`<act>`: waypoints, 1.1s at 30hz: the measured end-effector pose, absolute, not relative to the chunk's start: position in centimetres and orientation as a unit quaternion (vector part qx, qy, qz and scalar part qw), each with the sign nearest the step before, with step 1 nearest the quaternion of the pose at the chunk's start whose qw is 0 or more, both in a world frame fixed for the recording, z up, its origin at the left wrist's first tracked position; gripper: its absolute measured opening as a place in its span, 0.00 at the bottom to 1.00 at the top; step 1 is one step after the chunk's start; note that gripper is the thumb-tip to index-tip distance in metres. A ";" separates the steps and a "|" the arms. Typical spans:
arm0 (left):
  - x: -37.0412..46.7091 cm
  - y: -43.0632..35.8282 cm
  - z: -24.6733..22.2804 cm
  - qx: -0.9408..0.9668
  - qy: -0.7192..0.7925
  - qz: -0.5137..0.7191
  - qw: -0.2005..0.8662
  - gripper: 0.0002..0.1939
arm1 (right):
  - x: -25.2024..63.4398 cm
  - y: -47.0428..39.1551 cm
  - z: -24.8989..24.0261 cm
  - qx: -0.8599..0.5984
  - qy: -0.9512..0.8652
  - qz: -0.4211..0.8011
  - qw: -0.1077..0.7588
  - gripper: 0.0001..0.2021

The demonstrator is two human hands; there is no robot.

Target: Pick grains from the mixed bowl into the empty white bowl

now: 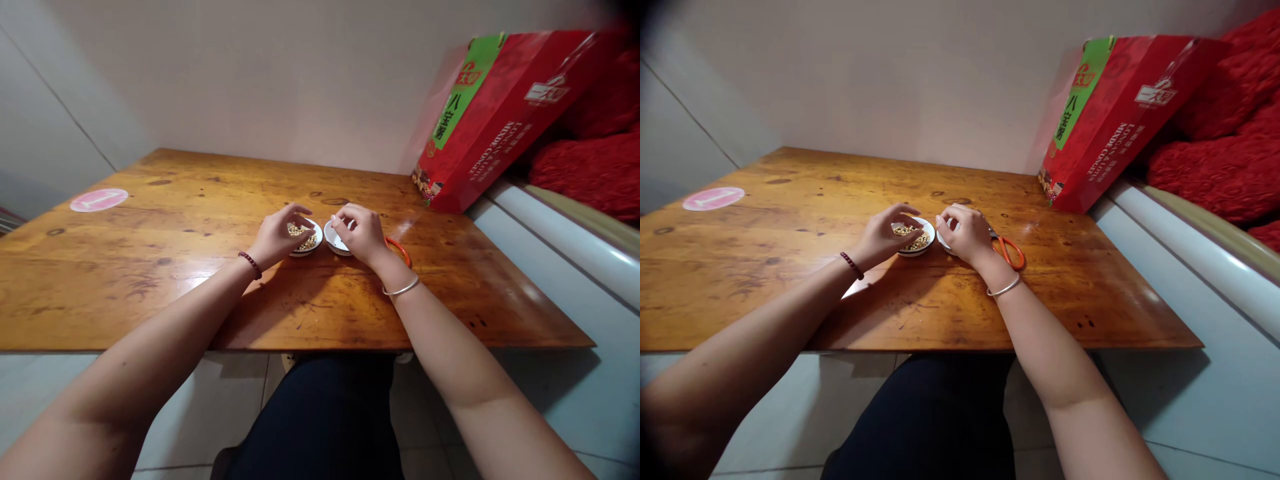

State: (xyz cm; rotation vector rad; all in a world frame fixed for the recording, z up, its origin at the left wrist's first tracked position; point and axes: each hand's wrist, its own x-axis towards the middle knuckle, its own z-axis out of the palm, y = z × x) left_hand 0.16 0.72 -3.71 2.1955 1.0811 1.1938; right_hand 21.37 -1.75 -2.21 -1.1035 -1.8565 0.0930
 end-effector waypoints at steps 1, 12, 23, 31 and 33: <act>0.2 0.6 -3.7 0.791 0.390 0.426 0.203 0.17 | 21.3 -1.8 -2.3 -0.452 -0.762 0.037 0.463 0.14; 0.5 0.1 -3.5 0.826 0.372 0.405 0.123 0.14 | 20.6 -1.6 -3.5 -0.465 -0.810 0.077 0.348 0.11; 0.6 -0.5 -2.6 0.826 0.378 0.411 0.083 0.19 | 20.5 -1.2 -3.9 -0.455 -0.812 0.074 0.357 0.11; 0.0 0.4 -2.2 0.717 0.455 0.523 0.077 0.06 | 21.8 -0.7 -3.1 -0.465 -0.771 0.065 0.432 0.12; -0.2 1.1 -2.6 0.698 0.478 0.525 0.098 0.07 | 22.5 -0.4 -2.7 -0.475 -0.751 0.057 0.455 0.13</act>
